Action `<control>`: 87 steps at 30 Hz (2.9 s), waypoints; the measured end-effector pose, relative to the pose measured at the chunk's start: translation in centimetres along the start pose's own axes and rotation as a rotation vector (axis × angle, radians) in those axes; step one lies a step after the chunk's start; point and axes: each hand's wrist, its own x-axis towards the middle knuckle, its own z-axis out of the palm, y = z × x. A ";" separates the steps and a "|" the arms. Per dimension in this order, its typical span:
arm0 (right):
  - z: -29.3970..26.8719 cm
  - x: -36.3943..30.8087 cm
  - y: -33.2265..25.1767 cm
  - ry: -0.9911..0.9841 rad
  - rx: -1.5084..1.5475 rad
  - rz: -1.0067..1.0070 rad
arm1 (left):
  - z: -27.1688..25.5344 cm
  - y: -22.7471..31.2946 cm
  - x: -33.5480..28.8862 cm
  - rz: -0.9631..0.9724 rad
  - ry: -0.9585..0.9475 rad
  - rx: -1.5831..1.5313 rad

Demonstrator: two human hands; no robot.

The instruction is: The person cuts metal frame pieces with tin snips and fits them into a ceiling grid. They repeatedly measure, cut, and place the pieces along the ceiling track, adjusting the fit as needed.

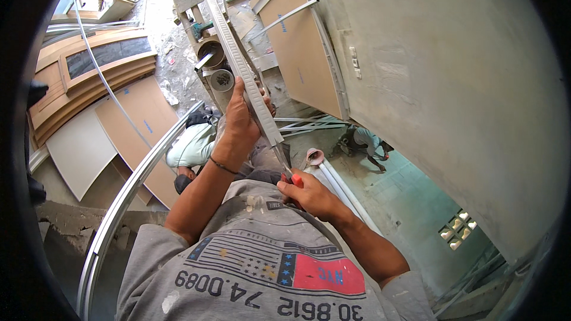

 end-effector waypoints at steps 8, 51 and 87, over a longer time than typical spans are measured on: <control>0.4 0.6 -0.8 0.034 -0.037 -0.020 | 0.0 -0.7 -0.2 0.113 0.039 0.172; 0.5 -0.8 1.9 0.192 -0.193 -0.115 | 0.7 -1.0 -1.0 0.081 0.023 0.120; 1.2 -0.4 -1.1 0.035 -0.081 -0.037 | 1.0 0.8 -3.1 0.176 -0.056 0.160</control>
